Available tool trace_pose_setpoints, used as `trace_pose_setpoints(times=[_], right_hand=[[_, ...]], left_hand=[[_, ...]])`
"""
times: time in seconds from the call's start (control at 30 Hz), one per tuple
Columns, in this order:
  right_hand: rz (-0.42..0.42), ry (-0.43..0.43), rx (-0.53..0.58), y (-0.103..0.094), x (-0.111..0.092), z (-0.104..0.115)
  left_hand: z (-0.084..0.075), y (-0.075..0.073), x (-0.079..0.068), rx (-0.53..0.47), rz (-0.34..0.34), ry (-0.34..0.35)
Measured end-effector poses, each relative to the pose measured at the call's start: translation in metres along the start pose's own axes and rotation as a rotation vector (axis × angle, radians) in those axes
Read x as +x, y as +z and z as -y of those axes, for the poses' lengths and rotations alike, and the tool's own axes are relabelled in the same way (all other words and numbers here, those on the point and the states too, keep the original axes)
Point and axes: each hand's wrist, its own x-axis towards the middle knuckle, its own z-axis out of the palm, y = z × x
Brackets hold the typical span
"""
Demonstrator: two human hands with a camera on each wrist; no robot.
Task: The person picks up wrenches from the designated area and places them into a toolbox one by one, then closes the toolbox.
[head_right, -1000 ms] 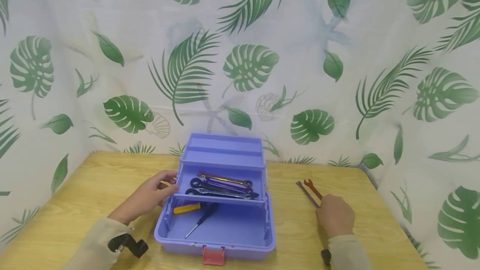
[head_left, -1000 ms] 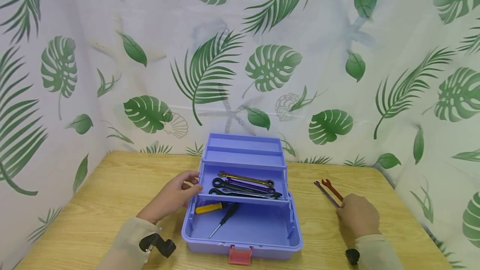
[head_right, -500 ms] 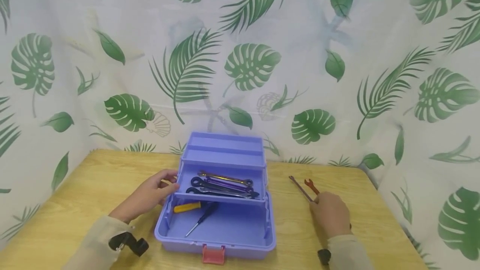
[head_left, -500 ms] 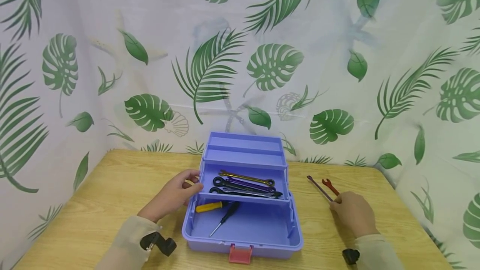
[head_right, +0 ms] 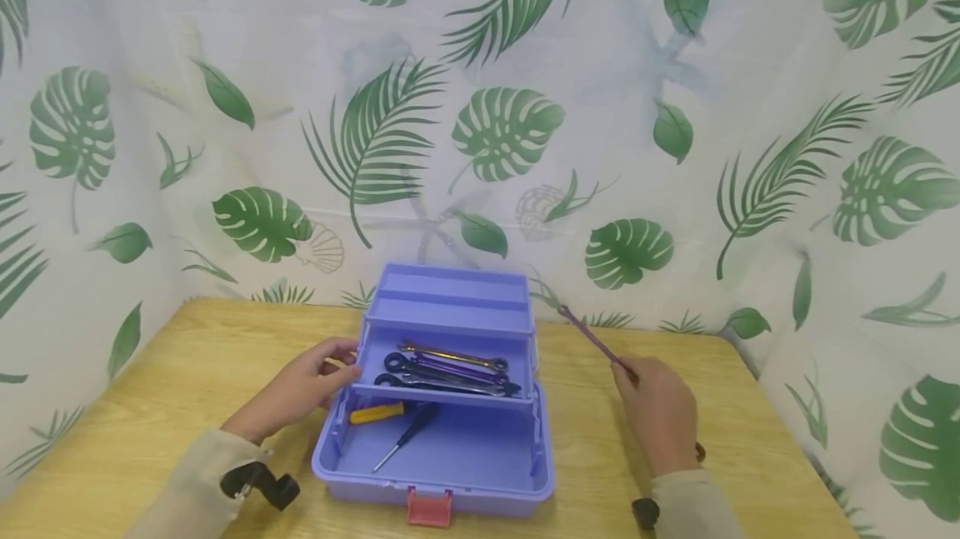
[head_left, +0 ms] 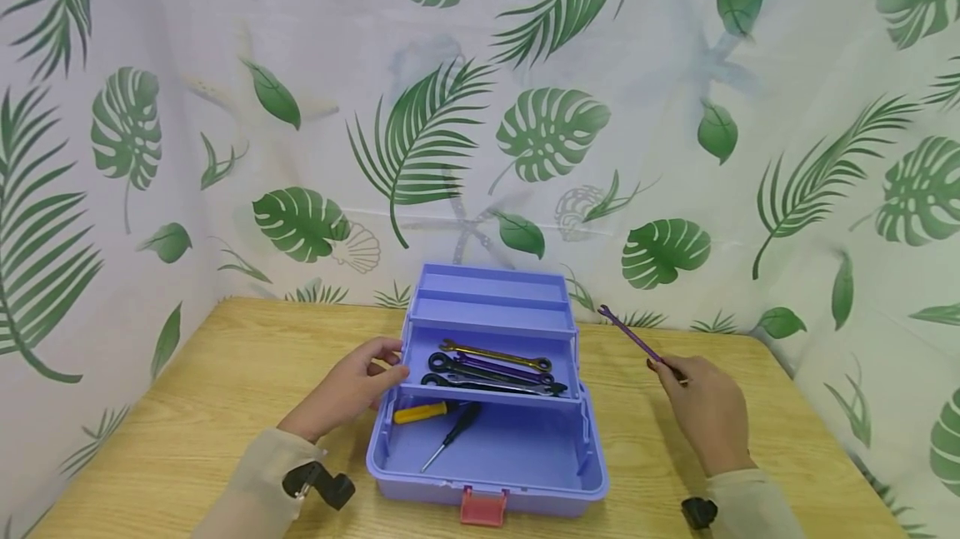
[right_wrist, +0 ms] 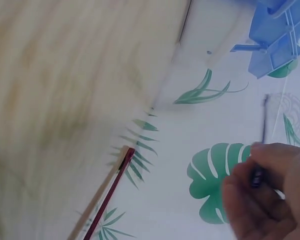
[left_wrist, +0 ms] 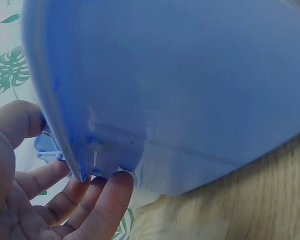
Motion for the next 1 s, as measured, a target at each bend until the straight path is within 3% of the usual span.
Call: trace_pose_setpoints(times=[0.17, 0.33, 0.6, 1.0], right_hand=[[-0.198, -0.160, 0.056, 0.0043, 0.0012, 0.0021], [-0.269, -0.248, 0.091, 0.0086, 0.0035, 0.0027], [-0.260, -0.263, 0.143, 0.0108, 0.0016, 0.0035], [-0.213, -0.258, 0.102, 0.0094, 0.0007, 0.0070]], left_hand=[[-0.0007, -0.0012, 0.0007, -0.008, 0.004, 0.006], [-0.0015, -0.0011, 0.0004, -0.035, 0.000, -0.021], [-0.0018, 0.0003, -0.0001, -0.056, -0.013, -0.052], [0.0010, 0.0025, 0.0006, -0.107, -0.016, -0.055]])
